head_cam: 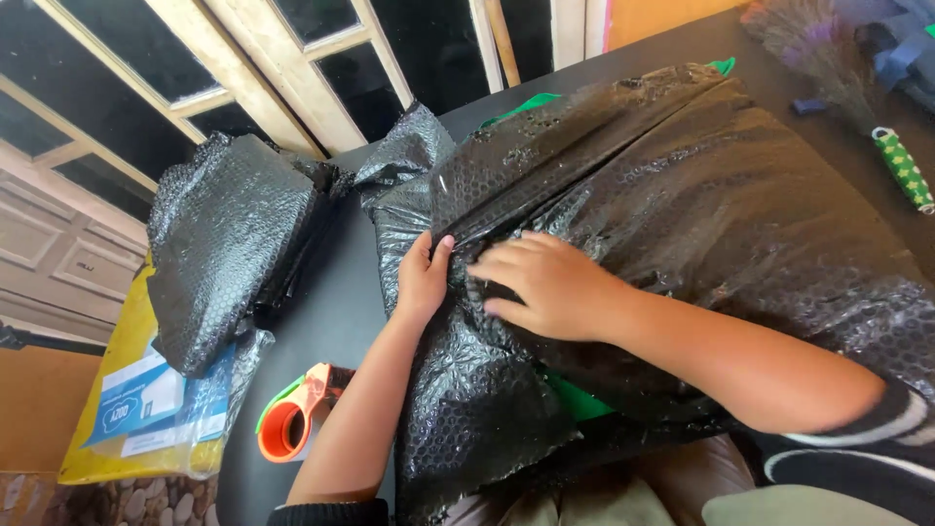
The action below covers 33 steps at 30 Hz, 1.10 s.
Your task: Wrapping a green pillow or bag in black bubble wrap and securing it with tape from a dispenser.
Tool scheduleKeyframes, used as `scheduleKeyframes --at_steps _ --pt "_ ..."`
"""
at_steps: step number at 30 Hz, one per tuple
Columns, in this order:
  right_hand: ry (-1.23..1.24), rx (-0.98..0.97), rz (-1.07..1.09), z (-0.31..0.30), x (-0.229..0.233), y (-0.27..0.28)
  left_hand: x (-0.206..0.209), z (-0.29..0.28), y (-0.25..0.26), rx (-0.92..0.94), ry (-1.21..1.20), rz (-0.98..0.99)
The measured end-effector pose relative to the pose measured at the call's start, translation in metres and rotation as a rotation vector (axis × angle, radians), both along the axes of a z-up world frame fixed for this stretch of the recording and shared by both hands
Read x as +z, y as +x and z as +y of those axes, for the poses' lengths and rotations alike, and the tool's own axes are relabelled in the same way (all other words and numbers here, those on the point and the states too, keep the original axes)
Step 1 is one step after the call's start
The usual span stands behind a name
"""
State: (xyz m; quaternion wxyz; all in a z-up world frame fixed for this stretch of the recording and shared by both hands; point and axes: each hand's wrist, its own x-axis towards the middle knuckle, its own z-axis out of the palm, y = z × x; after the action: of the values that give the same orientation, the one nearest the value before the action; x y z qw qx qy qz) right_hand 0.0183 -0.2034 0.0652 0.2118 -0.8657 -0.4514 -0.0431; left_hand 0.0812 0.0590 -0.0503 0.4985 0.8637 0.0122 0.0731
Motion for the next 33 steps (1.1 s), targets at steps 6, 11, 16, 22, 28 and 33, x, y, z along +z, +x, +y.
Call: scheduleKeyframes --at_steps 6,11,16,22,28,33 --pt "-0.092 0.204 0.108 -0.076 0.007 -0.097 0.023 -0.014 -0.013 -0.011 0.142 -0.021" --pt "-0.090 0.029 -0.230 -0.084 -0.091 -0.100 0.045 -0.027 -0.033 -0.012 0.039 -0.066" --pt "0.085 0.027 -0.391 -0.089 -0.096 -0.092 0.075 -0.037 -0.058 -0.180 0.125 -0.411" --pt "0.221 -0.022 -0.270 -0.098 -0.068 -0.096 0.102 -0.030 -0.078 -0.472 0.244 -0.292" --pt "0.190 -0.083 -0.353 -0.096 -0.094 -0.103 0.129 -0.082 -0.149 -0.591 0.325 -0.095" --pt "0.386 -0.116 -0.406 -0.101 -0.092 -0.114 0.085 -0.101 -0.145 -0.447 0.142 -0.377"
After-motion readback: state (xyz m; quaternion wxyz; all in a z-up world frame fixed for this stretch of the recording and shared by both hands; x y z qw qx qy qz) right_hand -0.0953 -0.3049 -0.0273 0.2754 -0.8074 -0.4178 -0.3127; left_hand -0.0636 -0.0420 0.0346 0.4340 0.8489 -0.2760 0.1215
